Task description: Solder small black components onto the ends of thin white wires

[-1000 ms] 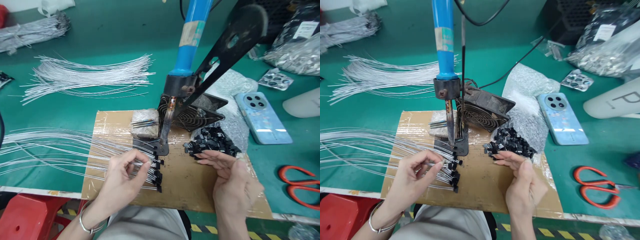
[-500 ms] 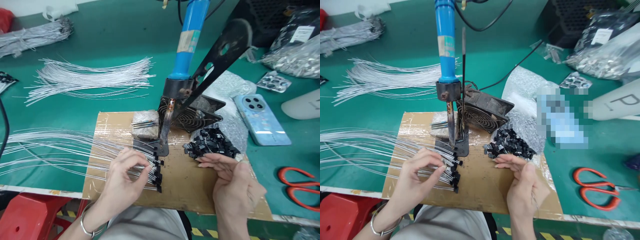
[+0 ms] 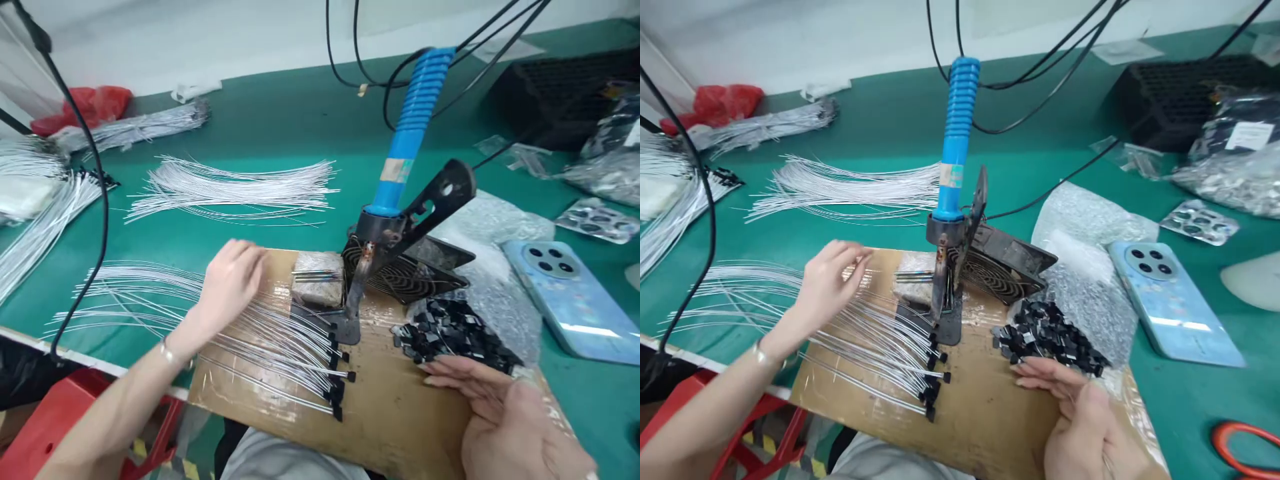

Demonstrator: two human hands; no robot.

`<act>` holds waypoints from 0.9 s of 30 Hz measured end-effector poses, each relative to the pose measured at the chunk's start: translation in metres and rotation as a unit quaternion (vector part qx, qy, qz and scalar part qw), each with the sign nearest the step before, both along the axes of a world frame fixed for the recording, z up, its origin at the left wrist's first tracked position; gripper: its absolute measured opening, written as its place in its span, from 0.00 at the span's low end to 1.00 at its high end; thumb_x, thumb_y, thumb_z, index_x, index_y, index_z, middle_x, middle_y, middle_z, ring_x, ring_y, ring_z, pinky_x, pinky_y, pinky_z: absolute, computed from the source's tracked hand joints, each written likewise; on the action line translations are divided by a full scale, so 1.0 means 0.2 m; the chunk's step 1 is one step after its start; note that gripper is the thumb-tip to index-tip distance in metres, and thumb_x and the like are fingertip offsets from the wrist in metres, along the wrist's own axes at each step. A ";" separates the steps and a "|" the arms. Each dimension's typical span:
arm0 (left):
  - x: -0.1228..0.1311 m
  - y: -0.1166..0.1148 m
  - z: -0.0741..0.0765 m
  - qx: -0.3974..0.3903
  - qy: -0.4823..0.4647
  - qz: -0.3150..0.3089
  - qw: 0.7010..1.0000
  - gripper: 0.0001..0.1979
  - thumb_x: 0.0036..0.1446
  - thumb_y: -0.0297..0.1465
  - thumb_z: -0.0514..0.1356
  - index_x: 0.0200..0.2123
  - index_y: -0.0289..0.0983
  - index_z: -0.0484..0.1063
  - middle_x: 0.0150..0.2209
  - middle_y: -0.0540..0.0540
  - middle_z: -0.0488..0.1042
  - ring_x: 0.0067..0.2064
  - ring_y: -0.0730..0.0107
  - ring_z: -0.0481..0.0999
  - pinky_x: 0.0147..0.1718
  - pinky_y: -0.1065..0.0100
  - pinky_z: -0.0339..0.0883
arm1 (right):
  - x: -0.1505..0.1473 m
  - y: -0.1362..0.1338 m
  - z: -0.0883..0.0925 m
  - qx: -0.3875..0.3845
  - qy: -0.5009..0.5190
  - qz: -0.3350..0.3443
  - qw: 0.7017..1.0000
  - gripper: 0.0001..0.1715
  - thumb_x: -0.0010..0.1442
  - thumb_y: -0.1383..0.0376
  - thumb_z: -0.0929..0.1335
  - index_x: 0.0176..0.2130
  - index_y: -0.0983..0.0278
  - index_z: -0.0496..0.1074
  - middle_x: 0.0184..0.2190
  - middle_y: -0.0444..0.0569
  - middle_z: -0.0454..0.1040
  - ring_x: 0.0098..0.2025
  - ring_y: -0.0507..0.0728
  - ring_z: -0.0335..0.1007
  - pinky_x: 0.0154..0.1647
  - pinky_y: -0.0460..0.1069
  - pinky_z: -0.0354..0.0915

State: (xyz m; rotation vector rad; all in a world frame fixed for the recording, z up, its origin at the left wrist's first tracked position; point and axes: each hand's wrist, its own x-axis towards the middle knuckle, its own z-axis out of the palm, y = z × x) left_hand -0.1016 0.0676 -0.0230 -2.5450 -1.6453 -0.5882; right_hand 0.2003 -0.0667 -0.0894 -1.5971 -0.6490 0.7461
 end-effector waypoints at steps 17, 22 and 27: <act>-0.14 0.62 -0.15 -0.079 -0.099 -0.062 0.990 0.05 0.63 0.25 0.57 0.40 0.33 0.72 0.35 0.40 0.78 0.38 0.58 0.78 0.41 0.58 0.70 | -0.02 0.02 0.00 -0.027 0.010 -0.018 0.999 0.31 0.61 0.42 0.67 0.28 0.65 0.77 0.29 0.55 0.80 0.29 0.60 0.75 0.32 0.56 0.68; -0.18 0.61 -0.10 -0.104 -0.257 -0.034 0.960 0.09 0.63 0.35 0.60 0.38 0.34 0.74 0.30 0.43 0.80 0.30 0.64 0.80 0.34 0.65 0.75 | -0.01 0.01 0.01 -0.024 0.009 -0.022 0.999 0.30 0.60 0.42 0.68 0.27 0.66 0.77 0.28 0.55 0.80 0.28 0.59 0.76 0.32 0.55 0.70; -0.18 0.57 -0.06 -0.125 -0.358 -0.035 0.925 0.15 0.60 0.41 0.64 0.34 0.33 0.76 0.31 0.41 0.81 0.30 0.64 0.81 0.32 0.65 0.77 | -0.02 0.01 0.00 -0.036 -0.005 -0.019 0.999 0.31 0.60 0.42 0.67 0.28 0.66 0.77 0.28 0.54 0.80 0.29 0.59 0.76 0.32 0.55 0.71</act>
